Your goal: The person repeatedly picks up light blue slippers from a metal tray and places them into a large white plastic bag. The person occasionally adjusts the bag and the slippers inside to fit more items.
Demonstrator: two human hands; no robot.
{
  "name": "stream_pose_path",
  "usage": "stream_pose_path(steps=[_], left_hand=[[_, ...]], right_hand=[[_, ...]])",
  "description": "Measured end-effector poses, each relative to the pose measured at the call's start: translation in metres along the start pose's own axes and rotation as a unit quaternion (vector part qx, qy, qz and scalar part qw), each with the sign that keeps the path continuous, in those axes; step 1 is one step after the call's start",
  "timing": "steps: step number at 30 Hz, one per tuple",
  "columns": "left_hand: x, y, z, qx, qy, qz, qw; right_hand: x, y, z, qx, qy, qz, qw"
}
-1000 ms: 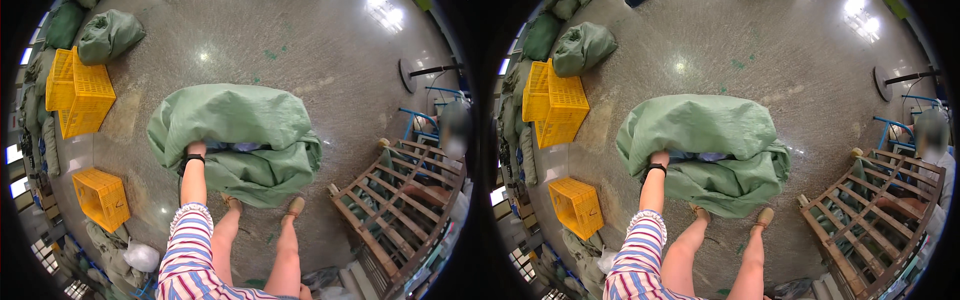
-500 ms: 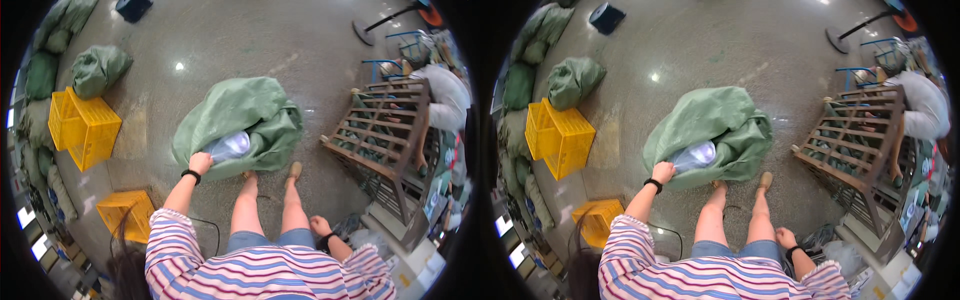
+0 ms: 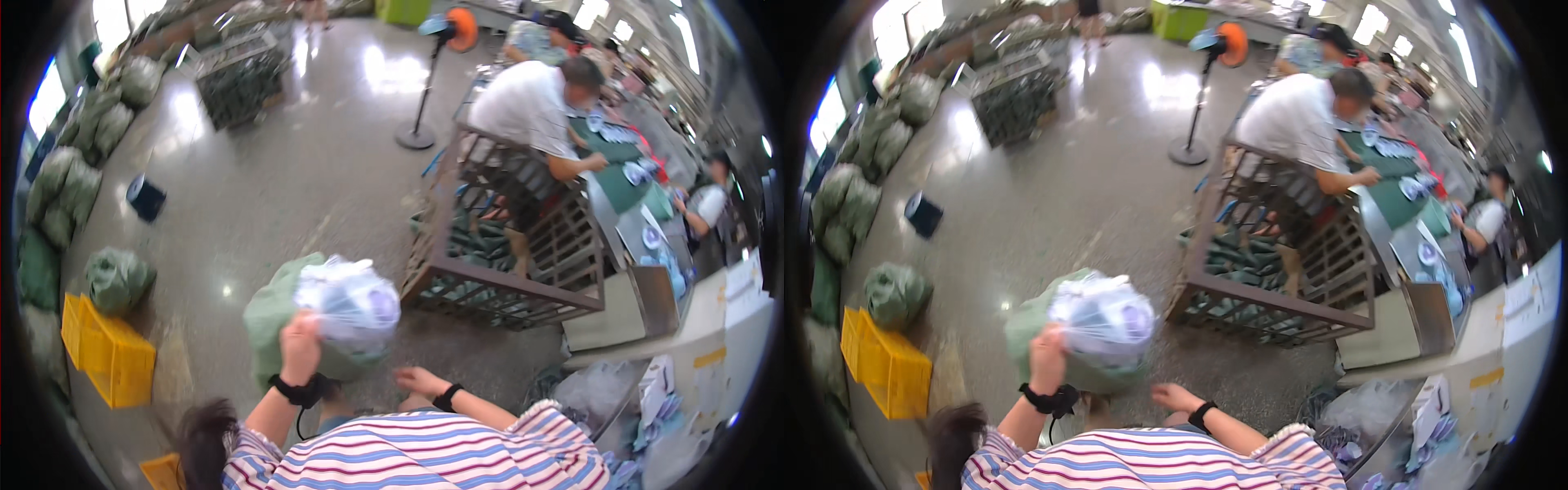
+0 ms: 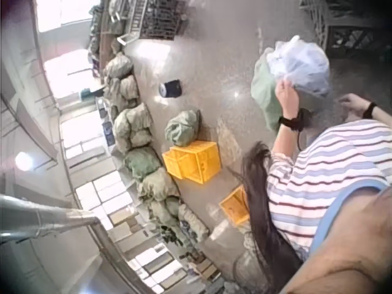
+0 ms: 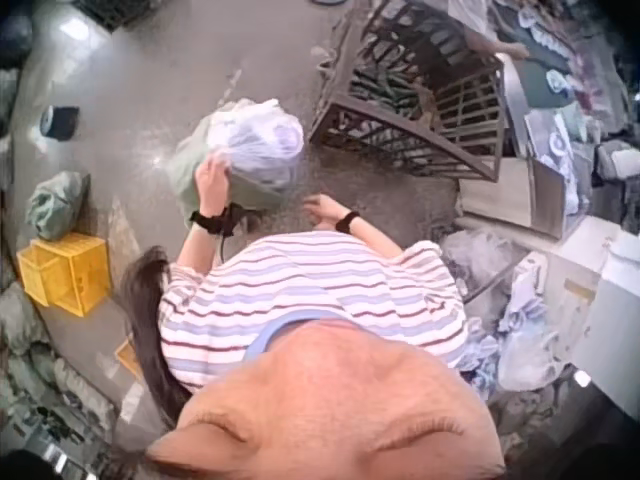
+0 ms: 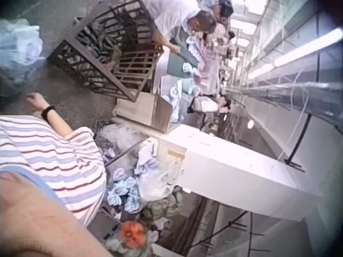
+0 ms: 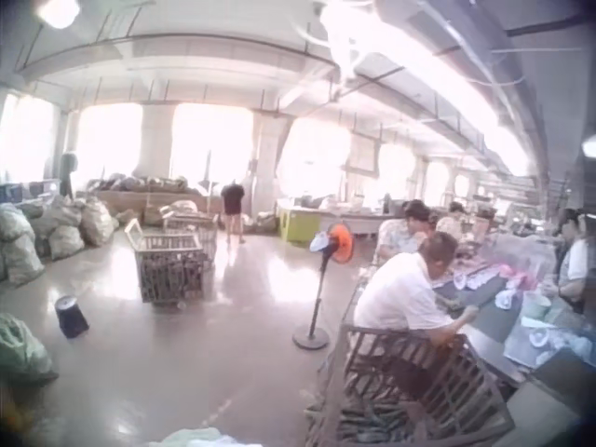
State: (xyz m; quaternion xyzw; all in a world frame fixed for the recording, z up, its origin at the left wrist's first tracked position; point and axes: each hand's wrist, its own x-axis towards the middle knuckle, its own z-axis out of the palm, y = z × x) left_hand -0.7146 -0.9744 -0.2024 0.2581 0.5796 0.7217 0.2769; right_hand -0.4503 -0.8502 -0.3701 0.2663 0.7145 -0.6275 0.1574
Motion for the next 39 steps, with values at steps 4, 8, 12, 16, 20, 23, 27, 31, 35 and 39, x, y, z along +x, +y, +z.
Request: stream_pose_path(steps=[4,8,12,16,20,23,27,31,35,39], left_hand=[[-0.009,0.079,0.065,0.268,0.219,0.259,0.902],[0.008,0.158,0.127,0.553,0.387,0.382,0.631],[0.044,0.193,0.224,0.512,0.24,0.444,0.695],[0.082,0.174,0.307,0.521,0.102,0.562,0.634],[0.057,0.173,0.398,0.09,-0.121,0.2,0.968],[0.065,0.169,0.462,0.096,-0.211,0.241,0.942],[0.096,0.166,0.568,0.227,-0.339,0.274,0.871],[0.145,0.125,0.714,0.031,-0.392,0.064,0.917],[0.217,0.107,0.838,-0.091,-0.389,-0.057,0.915],[0.201,0.095,0.96,-0.149,-0.423,-0.004,0.894]], right_hand=[[-0.125,0.082,-0.046,0.049,0.205,0.007,0.977],[-0.279,0.174,-0.056,0.341,0.399,0.094,0.846],[-0.365,0.246,-0.047,0.287,0.503,0.211,0.788],[-0.384,0.204,-0.082,0.384,0.462,0.129,0.789],[-0.403,0.188,-0.153,0.319,0.368,0.08,0.87],[-0.429,0.196,-0.223,0.254,0.404,0.063,0.877],[-0.441,0.204,-0.31,0.001,0.513,0.158,0.844],[-0.454,0.184,-0.375,0.053,0.516,0.001,0.855],[-0.473,0.2,-0.419,0.069,0.419,0.002,0.906],[-0.528,0.252,-0.445,0.065,0.434,0.037,0.898]])
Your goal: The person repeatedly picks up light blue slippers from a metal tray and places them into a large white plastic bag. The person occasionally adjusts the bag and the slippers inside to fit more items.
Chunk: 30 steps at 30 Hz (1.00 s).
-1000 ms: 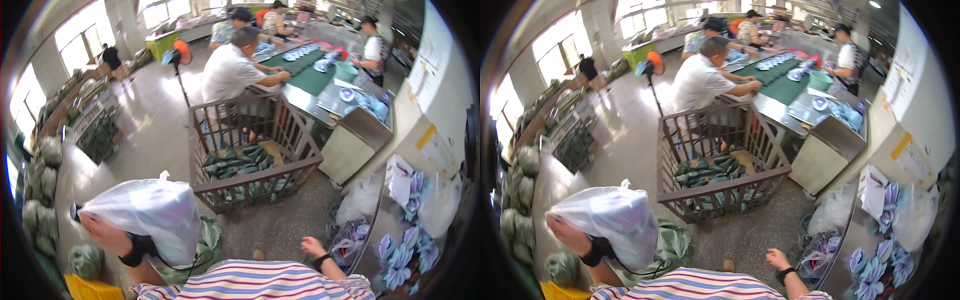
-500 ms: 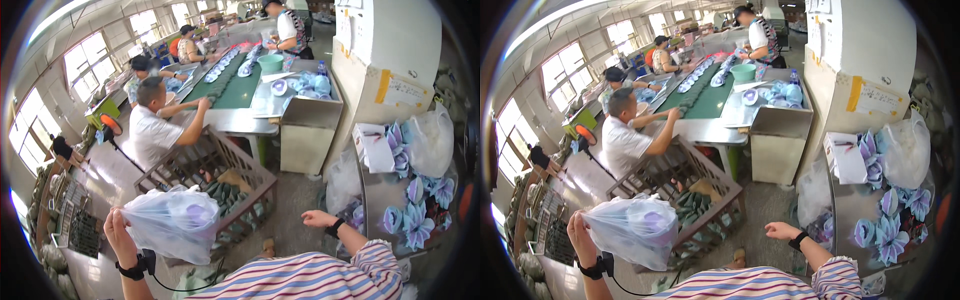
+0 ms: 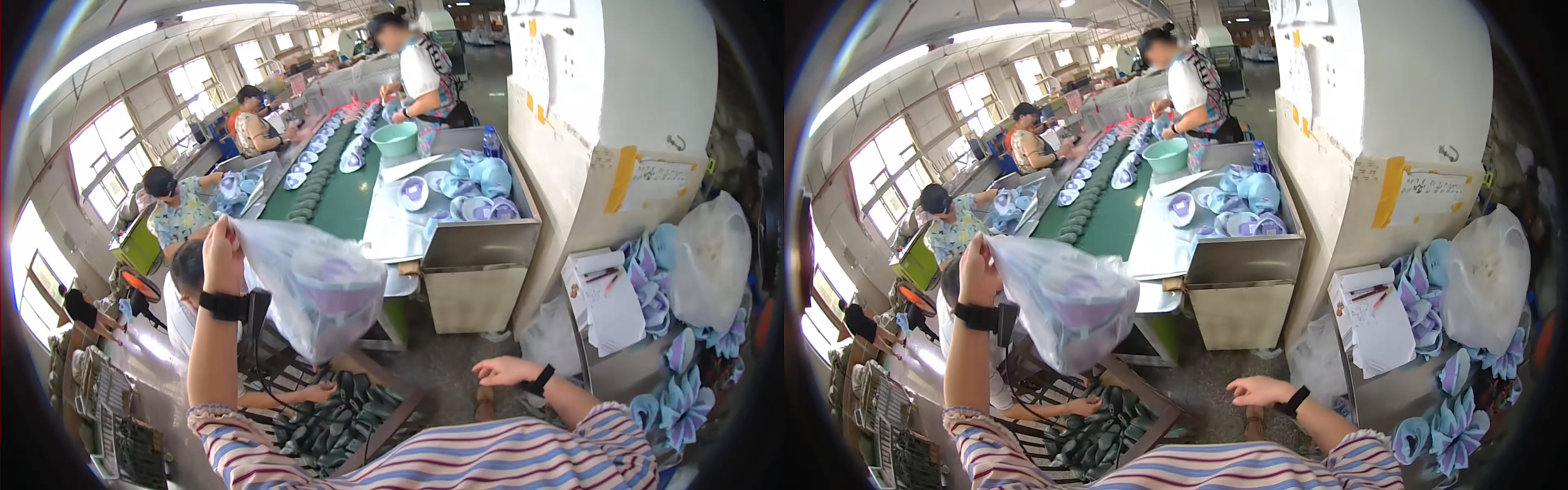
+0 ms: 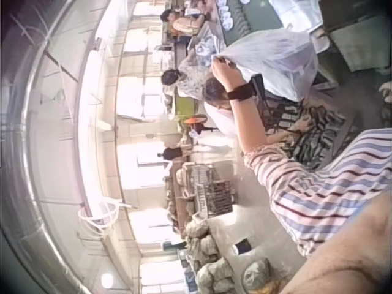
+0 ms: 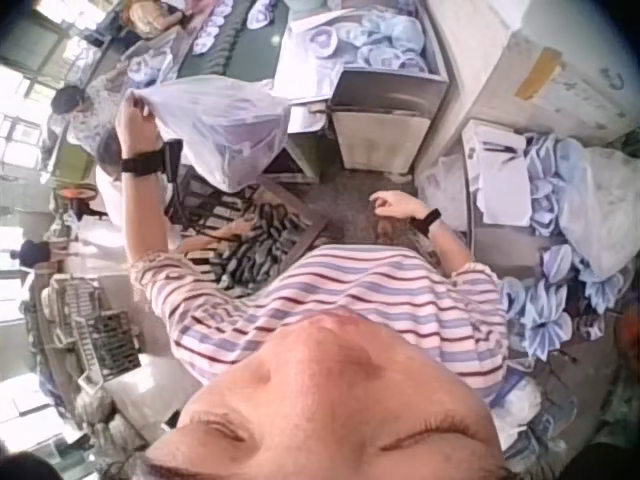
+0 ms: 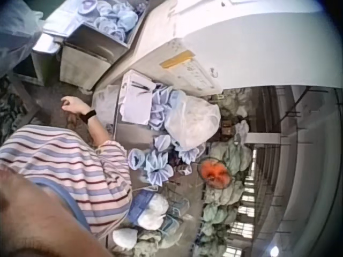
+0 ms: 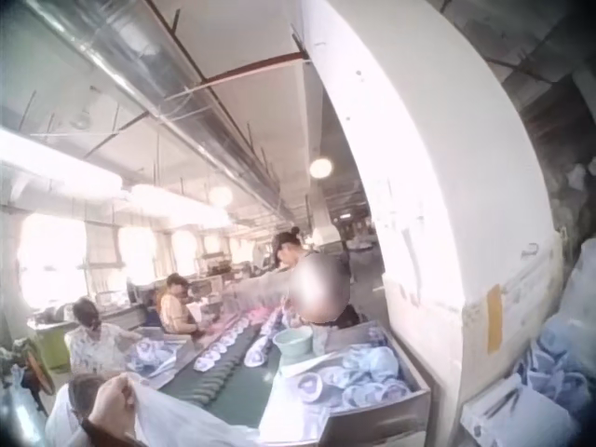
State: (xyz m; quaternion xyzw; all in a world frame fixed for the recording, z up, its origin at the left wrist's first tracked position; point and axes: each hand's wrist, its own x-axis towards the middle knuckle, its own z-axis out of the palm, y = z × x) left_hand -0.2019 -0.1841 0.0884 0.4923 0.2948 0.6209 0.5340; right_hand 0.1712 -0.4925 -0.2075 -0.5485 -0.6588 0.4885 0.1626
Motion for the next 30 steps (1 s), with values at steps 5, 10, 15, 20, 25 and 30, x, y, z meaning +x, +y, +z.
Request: stream_pose_path(steps=[5,10,15,20,25,30], left_hand=[[0.033,-0.078,0.086,-0.005,0.016,0.056,0.998],[-0.008,-0.277,0.053,0.344,-0.045,-0.021,0.938],[-0.028,-0.421,-0.007,0.463,-0.019,-0.005,0.886],[0.017,-0.371,0.05,0.507,-0.015,-0.096,0.857],[0.046,-0.313,0.025,0.498,0.04,0.088,0.862],[0.066,-0.334,0.055,0.662,-0.126,-0.016,0.739]], right_hand=[[-0.016,0.033,-0.092,0.06,0.138,0.029,0.988],[0.0,-0.018,-0.187,0.073,0.176,-0.065,0.98],[0.027,-0.096,-0.276,-0.028,0.202,-0.227,0.952],[0.015,-0.14,-0.363,-0.171,0.411,-0.258,0.858],[0.083,-0.201,-0.446,-0.209,0.485,-0.294,0.797],[0.272,-0.146,-0.483,-0.371,0.319,-0.247,0.836]])
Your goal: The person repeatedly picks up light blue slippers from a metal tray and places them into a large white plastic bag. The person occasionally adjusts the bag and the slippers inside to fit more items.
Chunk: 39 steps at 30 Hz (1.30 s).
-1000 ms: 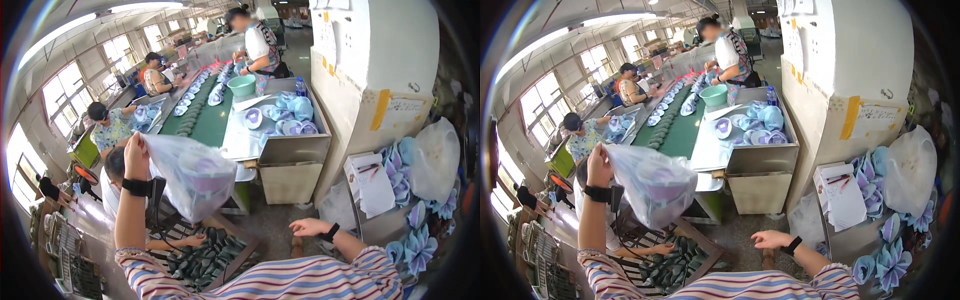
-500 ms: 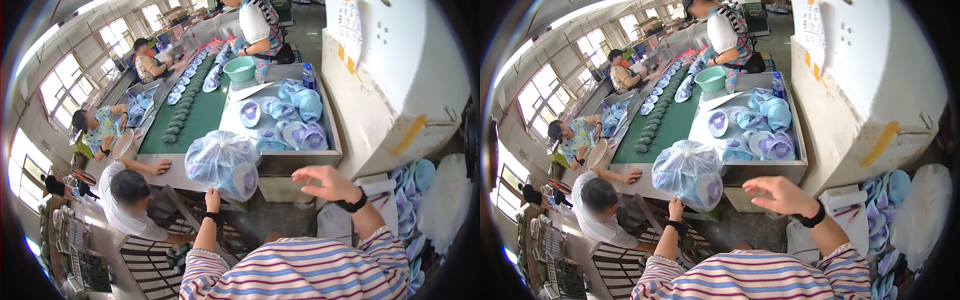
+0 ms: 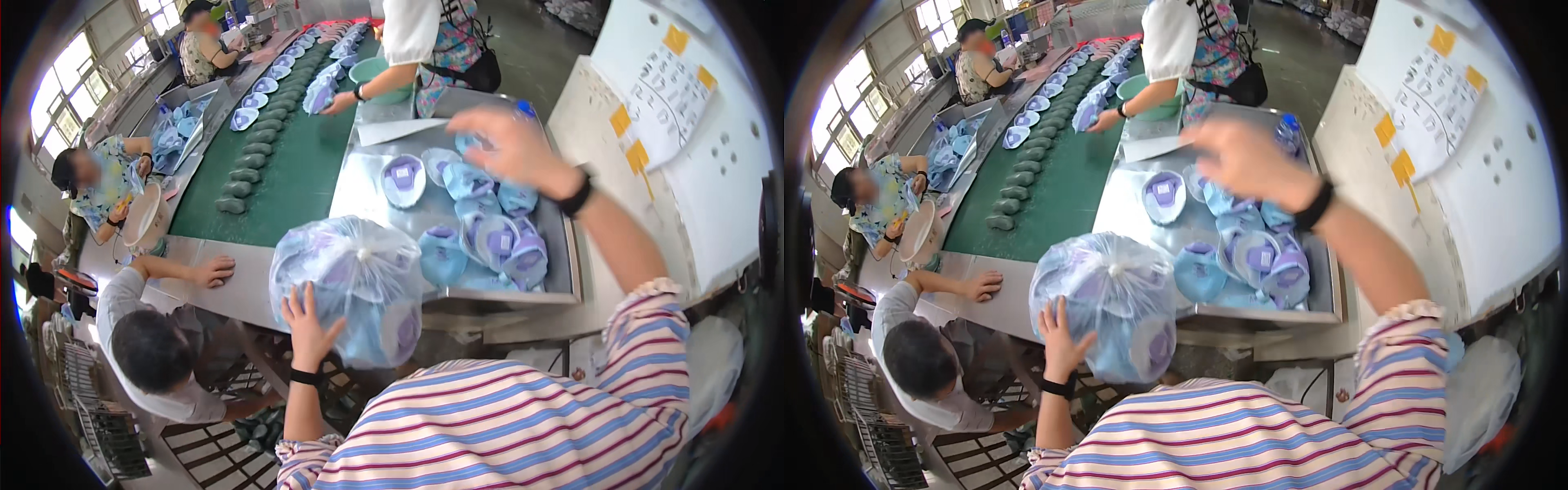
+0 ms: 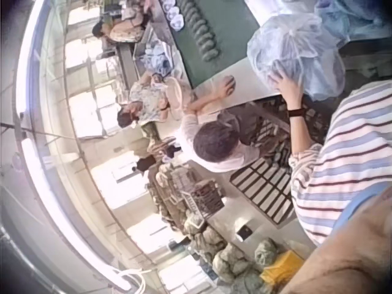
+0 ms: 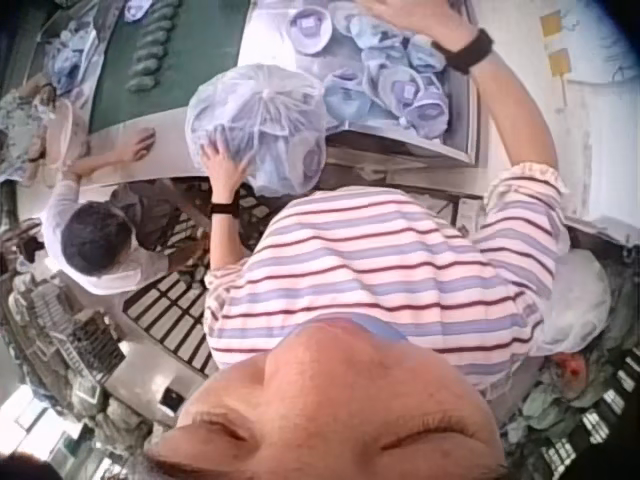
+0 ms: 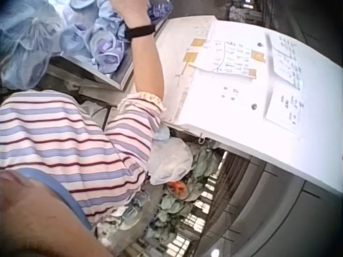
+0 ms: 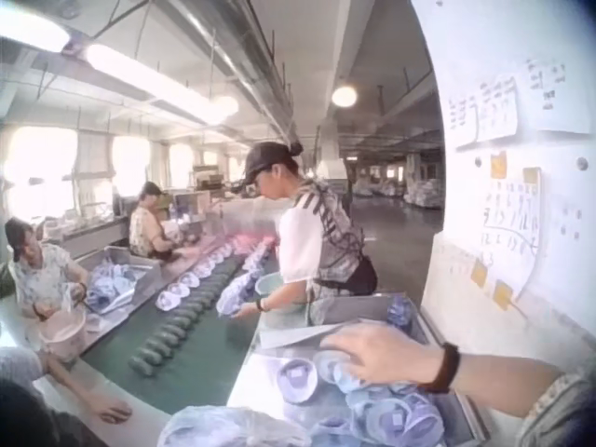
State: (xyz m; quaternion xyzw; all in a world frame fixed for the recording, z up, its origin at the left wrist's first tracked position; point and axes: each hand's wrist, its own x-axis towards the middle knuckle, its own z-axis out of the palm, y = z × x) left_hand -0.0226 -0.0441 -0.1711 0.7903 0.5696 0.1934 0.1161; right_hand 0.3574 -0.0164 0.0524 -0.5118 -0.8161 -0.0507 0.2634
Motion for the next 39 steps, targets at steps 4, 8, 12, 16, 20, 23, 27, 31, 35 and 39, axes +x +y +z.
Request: stream_pose_path(steps=[4,8,12,16,20,23,27,31,35,39], left_hand=[[0.015,-0.01,0.016,-0.009,0.014,-0.015,1.0],[0.009,-0.041,0.026,-0.052,-0.001,-0.071,0.996],[-0.018,-0.06,0.058,-0.052,-0.01,-0.112,0.992],[-0.013,-0.05,0.064,-0.014,-0.037,-0.094,0.995],[-0.021,-0.042,0.075,-0.032,-0.069,-0.125,0.989],[-0.014,-0.041,0.04,-0.127,-0.102,-0.117,0.98],[-0.071,-0.016,0.013,-0.23,0.027,-0.269,0.935],[-0.083,0.021,0.04,-0.485,0.017,-0.28,0.828],[-0.026,0.002,0.039,-0.349,0.095,-0.242,0.9],[0.023,-0.029,-0.01,-0.368,0.194,-0.21,0.885]], right_hand=[[-0.065,0.054,0.184,-0.252,-0.32,-0.118,0.906],[-0.141,0.096,0.262,-0.134,-0.494,-0.299,0.805],[-0.096,0.189,0.274,-0.237,-0.408,-0.023,0.881],[-0.016,0.168,0.262,-0.039,-0.283,0.039,0.958],[0.028,0.034,0.26,0.242,-0.348,-0.02,0.906],[-0.015,-0.003,0.322,0.231,-0.284,-0.031,0.93],[-0.023,0.006,0.33,0.352,-0.26,-0.003,0.899],[-0.017,0.023,0.297,0.565,-0.379,0.154,0.717],[0.028,0.008,0.246,0.422,-0.15,0.002,0.894],[0.05,-0.04,0.186,0.58,-0.129,-0.062,0.802]])
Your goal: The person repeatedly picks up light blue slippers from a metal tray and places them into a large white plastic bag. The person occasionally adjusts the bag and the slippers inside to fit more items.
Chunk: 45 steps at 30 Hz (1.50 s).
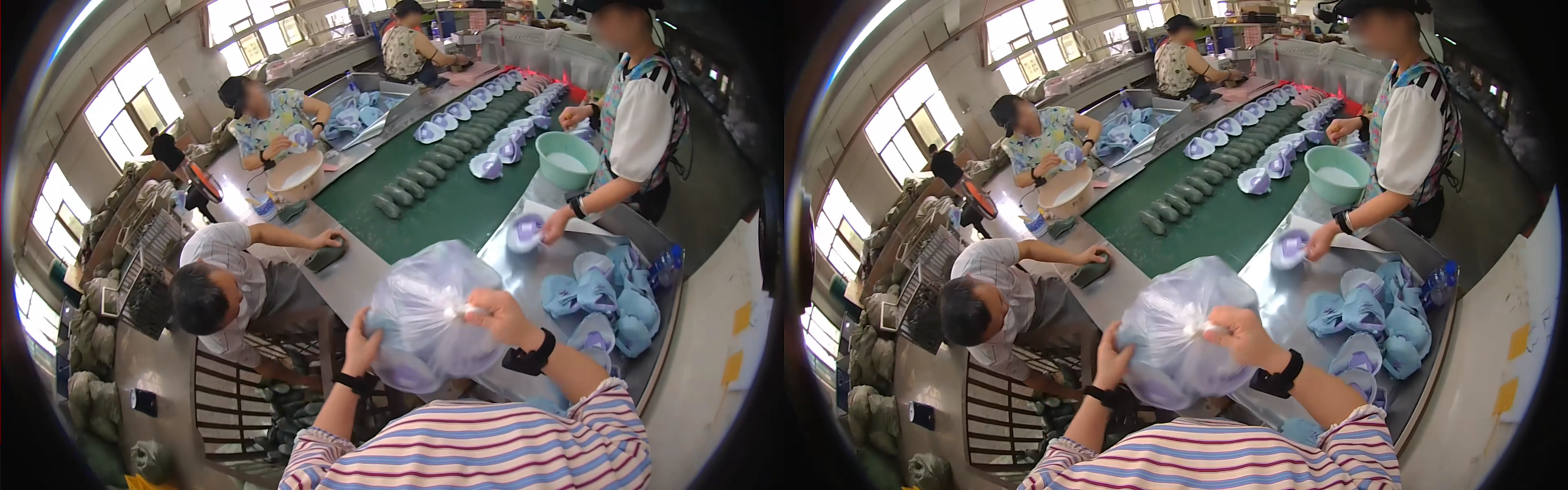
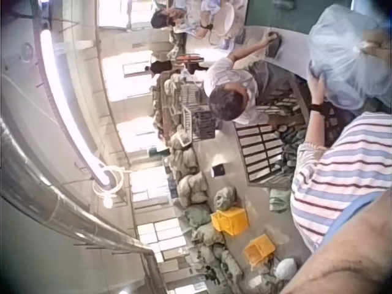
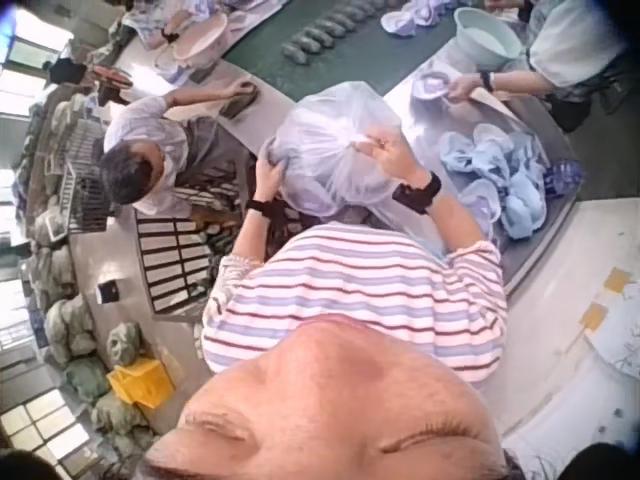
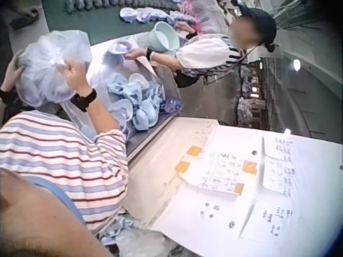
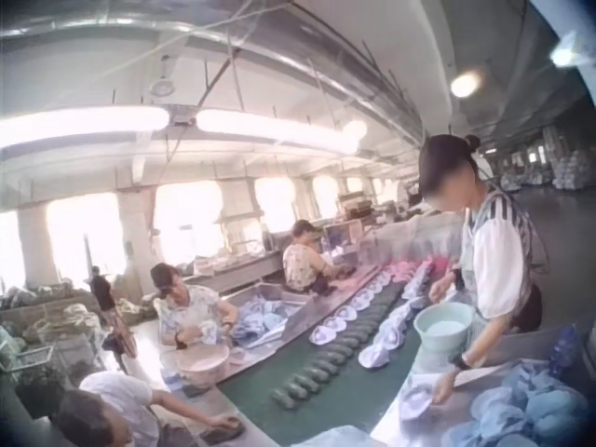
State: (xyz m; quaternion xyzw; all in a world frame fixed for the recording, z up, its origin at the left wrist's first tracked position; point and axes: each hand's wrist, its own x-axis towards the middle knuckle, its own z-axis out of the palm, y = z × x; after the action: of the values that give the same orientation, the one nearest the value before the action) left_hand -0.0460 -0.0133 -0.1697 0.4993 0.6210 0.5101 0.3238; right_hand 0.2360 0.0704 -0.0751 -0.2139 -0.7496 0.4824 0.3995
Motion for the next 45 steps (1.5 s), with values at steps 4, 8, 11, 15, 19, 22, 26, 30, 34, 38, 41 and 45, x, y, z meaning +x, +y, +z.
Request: stream_pose_path(steps=[4,8,11,15,19,22,26,30,34,38,41,45], left_hand=[[0.019,0.025,-0.007,0.184,0.007,0.141,0.973],[-0.003,0.054,0.055,0.092,-0.216,0.239,0.942],[-0.007,0.036,0.111,0.091,-0.275,0.277,0.916],[0.012,0.029,0.141,0.199,-0.21,0.317,0.903],[0.01,0.02,0.139,0.16,-0.19,0.251,0.936],[0.019,0.009,0.139,0.207,-0.114,0.247,0.94],[0.021,0.002,0.127,0.186,-0.11,0.229,0.949],[0.003,0.035,0.117,0.2,-0.083,0.306,0.927],[-0.017,0.022,0.149,0.122,-0.192,0.206,0.952],[0.002,0.03,0.144,0.246,-0.222,0.134,0.934],[0.024,0.056,0.112,0.202,-0.093,0.196,0.955],[0.03,0.079,0.059,0.196,0.032,0.237,0.951]], right_hand=[[-0.025,0.022,0.009,-0.137,-0.12,0.032,0.983],[-0.053,0.056,0.015,-0.056,-0.128,0.234,0.962],[-0.047,0.073,0.017,-0.063,-0.092,0.225,0.968],[-0.058,0.074,0.0,-0.11,-0.048,0.228,0.966],[-0.057,-0.001,0.002,0.011,-0.12,0.225,0.967],[-0.039,-0.042,-0.005,0.137,-0.214,0.028,0.967],[-0.036,-0.013,-0.008,0.395,-0.172,0.144,0.891],[-0.065,0.076,-0.017,-0.423,-0.123,0.151,0.885],[-0.083,0.11,0.016,-0.399,-0.025,-0.021,0.917],[-0.062,0.086,-0.002,-0.489,0.008,-0.006,0.872],[-0.052,0.078,-0.05,-0.49,0.105,0.014,0.865],[-0.05,0.092,-0.113,-0.465,0.331,0.081,0.817]])
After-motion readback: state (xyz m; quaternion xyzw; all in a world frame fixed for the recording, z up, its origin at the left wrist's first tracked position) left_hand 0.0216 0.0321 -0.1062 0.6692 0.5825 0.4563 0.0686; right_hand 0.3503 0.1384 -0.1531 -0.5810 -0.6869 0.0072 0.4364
